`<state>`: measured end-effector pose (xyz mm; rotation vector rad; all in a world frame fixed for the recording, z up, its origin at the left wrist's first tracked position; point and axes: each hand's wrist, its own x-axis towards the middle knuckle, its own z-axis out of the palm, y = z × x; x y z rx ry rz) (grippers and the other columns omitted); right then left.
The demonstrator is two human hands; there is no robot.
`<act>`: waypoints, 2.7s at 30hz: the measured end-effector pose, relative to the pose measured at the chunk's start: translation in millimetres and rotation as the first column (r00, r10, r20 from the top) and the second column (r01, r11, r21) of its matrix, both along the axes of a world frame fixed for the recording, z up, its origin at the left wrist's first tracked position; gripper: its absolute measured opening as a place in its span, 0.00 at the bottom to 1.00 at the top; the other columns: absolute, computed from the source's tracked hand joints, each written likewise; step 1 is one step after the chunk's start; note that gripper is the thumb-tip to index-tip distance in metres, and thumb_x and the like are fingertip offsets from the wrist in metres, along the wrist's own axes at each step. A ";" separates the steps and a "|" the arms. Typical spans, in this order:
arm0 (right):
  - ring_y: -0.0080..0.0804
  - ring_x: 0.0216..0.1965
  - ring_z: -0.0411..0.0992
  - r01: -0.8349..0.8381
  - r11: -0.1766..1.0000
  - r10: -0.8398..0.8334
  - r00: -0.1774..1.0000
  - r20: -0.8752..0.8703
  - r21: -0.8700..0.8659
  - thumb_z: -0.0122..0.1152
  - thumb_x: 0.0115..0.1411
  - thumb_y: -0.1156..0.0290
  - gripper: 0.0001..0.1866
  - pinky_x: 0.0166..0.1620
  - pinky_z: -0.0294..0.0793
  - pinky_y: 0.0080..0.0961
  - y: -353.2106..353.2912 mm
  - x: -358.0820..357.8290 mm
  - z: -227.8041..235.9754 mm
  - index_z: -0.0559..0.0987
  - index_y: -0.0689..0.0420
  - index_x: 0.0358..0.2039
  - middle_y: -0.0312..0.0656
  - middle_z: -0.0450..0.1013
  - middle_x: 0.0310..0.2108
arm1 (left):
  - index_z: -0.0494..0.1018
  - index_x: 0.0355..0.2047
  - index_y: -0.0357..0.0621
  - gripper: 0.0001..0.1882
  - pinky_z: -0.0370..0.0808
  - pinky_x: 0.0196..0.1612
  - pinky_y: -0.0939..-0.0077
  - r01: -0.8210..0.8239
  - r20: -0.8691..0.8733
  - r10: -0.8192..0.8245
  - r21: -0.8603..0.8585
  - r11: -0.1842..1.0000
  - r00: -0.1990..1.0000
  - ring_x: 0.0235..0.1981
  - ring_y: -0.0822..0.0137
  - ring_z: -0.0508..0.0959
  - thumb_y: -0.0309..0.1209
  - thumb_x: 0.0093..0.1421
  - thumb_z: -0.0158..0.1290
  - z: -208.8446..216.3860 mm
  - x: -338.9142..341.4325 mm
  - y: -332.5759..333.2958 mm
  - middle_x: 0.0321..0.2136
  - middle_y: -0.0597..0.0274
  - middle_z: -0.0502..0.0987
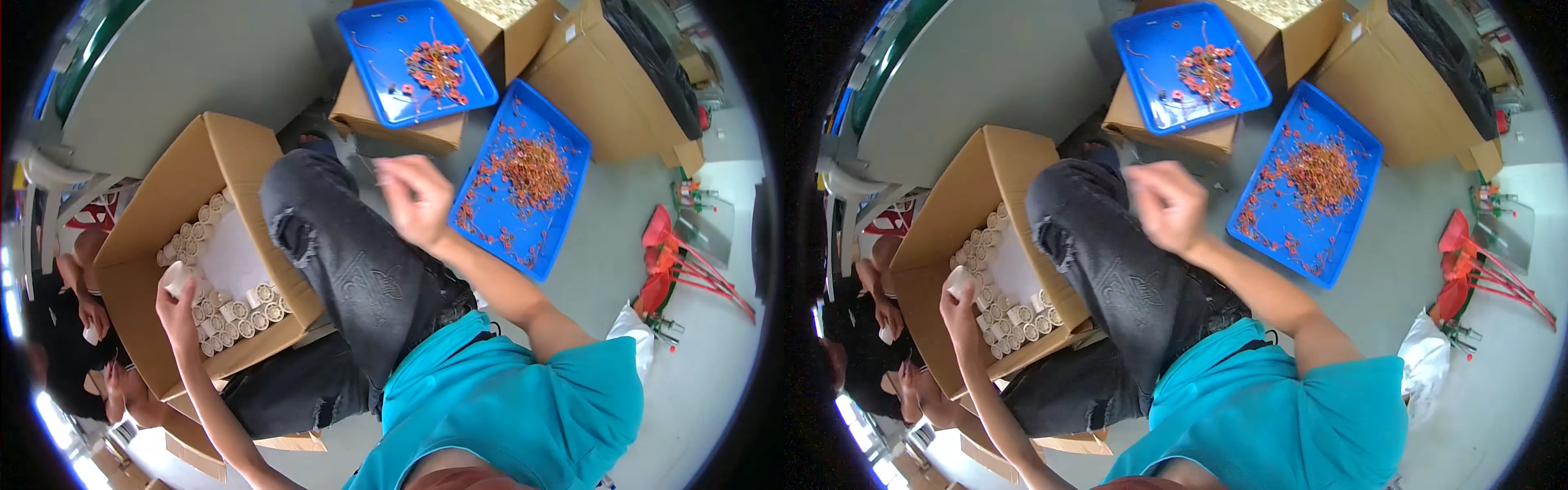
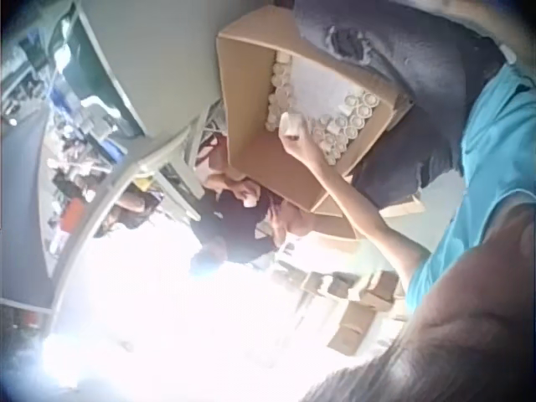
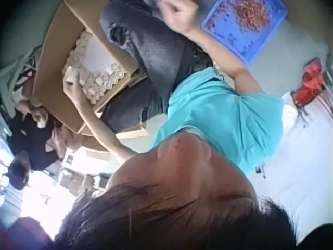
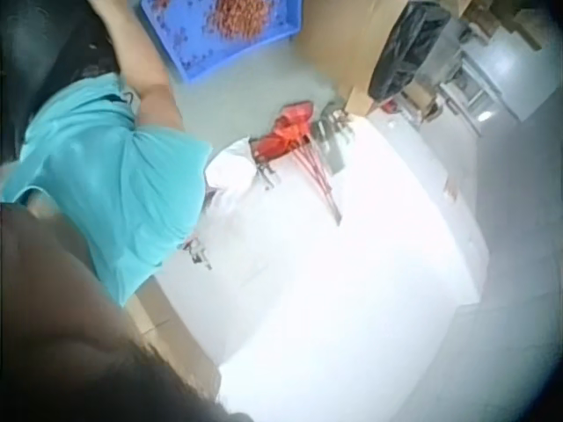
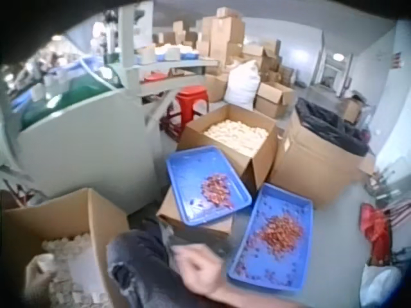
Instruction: Inserting small red electronic components into white cylindrical plastic housings and organizing them in a cardboard box.
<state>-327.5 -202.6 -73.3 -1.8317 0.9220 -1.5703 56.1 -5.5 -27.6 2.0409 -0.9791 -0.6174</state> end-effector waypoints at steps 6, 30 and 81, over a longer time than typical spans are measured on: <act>0.46 0.41 0.78 0.669 0.536 -0.292 0.719 -0.631 0.515 0.60 0.56 0.74 0.17 0.46 0.76 0.36 25.2 -260.4 -234.4 0.82 0.60 0.47 0.55 0.79 0.40 | 0.64 0.57 0.33 0.25 0.74 0.54 0.66 -0.236 -0.732 -0.062 -0.296 0.926 0.678 0.52 0.55 0.76 0.38 0.67 0.53 -24.4 -18.2 -7.5 0.51 0.51 0.74; 0.57 0.45 0.77 0.818 0.473 0.072 0.334 -0.940 0.327 0.59 0.53 0.73 0.15 0.48 0.77 0.49 -83.6 -325.8 -333.6 0.76 0.61 0.42 0.59 0.77 0.41 | 0.69 0.52 0.42 0.20 0.75 0.51 0.67 -0.524 -0.871 0.051 -0.246 0.815 0.489 0.44 0.58 0.76 0.41 0.65 0.54 -61.1 -33.8 -6.0 0.42 0.52 0.76; 0.24 0.35 0.76 -0.790 0.606 0.784 0.613 0.098 0.098 0.61 0.56 0.88 0.11 0.40 0.78 0.18 36.2 230.8 117.5 0.82 0.67 0.40 0.40 0.75 0.39 | 0.72 0.42 0.41 0.26 0.76 0.42 0.71 0.059 0.439 0.205 -0.517 0.854 0.875 0.36 0.62 0.79 0.30 0.44 0.71 56.4 -48.5 38.4 0.36 0.60 0.77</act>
